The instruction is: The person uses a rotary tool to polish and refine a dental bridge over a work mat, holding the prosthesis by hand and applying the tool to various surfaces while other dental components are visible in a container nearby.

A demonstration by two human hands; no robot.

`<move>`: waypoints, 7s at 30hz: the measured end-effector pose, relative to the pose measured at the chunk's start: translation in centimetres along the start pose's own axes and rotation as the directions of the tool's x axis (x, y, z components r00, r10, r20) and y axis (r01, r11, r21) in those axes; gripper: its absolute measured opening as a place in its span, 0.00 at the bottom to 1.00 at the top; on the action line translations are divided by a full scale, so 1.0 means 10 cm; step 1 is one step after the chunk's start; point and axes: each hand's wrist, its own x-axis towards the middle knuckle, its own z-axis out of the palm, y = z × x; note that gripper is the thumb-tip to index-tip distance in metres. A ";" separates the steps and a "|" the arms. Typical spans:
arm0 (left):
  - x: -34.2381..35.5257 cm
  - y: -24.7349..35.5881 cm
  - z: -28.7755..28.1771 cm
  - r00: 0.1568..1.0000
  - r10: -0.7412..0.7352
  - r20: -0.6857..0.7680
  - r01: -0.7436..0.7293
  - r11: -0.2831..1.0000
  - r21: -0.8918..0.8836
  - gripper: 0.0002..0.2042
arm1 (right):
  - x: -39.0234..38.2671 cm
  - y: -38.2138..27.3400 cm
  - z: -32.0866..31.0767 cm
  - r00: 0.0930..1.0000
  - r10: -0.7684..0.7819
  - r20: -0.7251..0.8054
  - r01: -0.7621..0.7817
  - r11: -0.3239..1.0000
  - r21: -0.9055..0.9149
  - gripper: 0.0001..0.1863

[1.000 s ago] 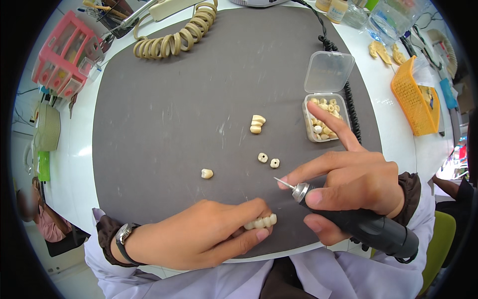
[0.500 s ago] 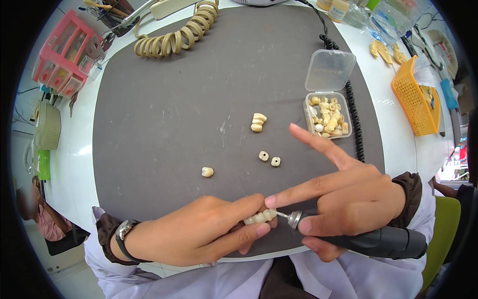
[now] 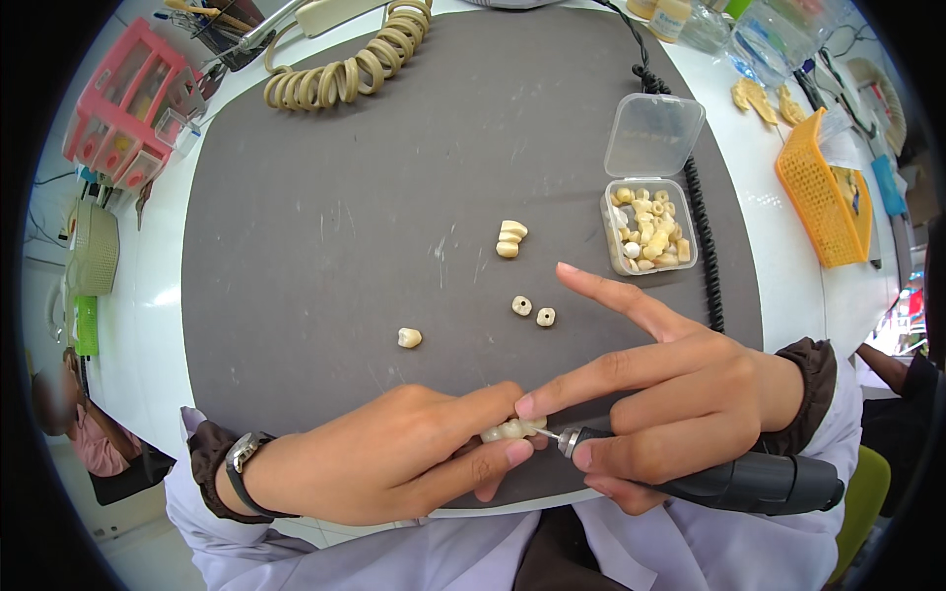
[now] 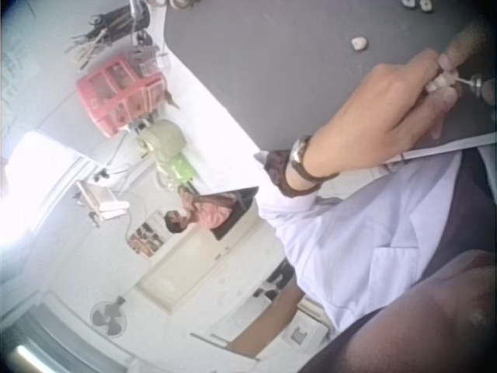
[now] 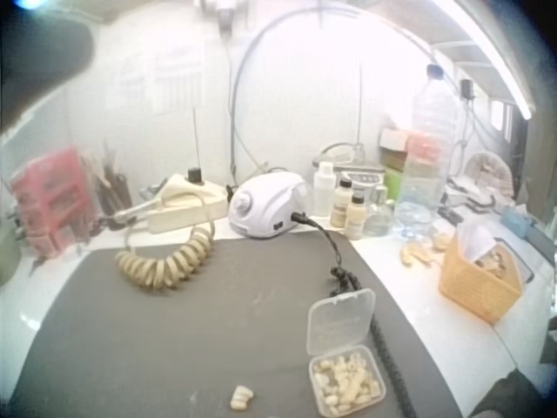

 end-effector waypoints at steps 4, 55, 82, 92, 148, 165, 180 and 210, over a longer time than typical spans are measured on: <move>-0.02 0.00 0.01 1.000 -0.024 0.009 0.024 1.000 -0.004 0.08 | 0.01 0.00 0.00 1.000 -0.023 0.011 0.023 1.000 0.001 0.07; -0.01 -0.04 0.02 1.000 0.031 0.000 -0.031 0.999 0.016 0.09 | 0.01 -0.02 -0.01 0.996 -0.035 0.087 0.037 0.999 -0.020 0.08; -0.01 -0.06 0.02 0.999 0.041 -0.003 -0.041 0.999 0.025 0.10 | 0.01 -0.04 -0.02 0.993 -0.023 0.120 0.026 0.999 -0.020 0.11; -0.01 -0.05 0.02 0.999 0.044 -0.006 -0.044 0.999 0.020 0.10 | 0.01 -0.05 -0.02 0.993 -0.013 0.114 0.014 1.000 -0.010 0.11; 0.00 -0.08 0.02 0.999 0.052 0.000 -0.052 0.999 0.011 0.09 | 0.01 -0.06 0.01 0.995 -0.017 0.101 0.024 0.997 -0.071 0.13; -0.01 -0.06 0.03 0.999 0.043 -0.020 -0.043 0.999 0.020 0.09 | 0.00 -0.06 0.03 0.995 -0.025 0.099 0.033 0.997 -0.077 0.15; -0.01 -0.04 0.02 1.000 0.025 0.004 -0.025 0.999 0.022 0.09 | 0.01 -0.07 0.02 0.995 -0.017 0.097 0.023 0.997 -0.070 0.13; -0.01 -0.02 0.01 1.000 0.007 0.009 -0.007 1.000 0.017 0.09 | 0.00 -0.04 0.01 0.996 -0.041 0.082 0.044 0.998 -0.042 0.06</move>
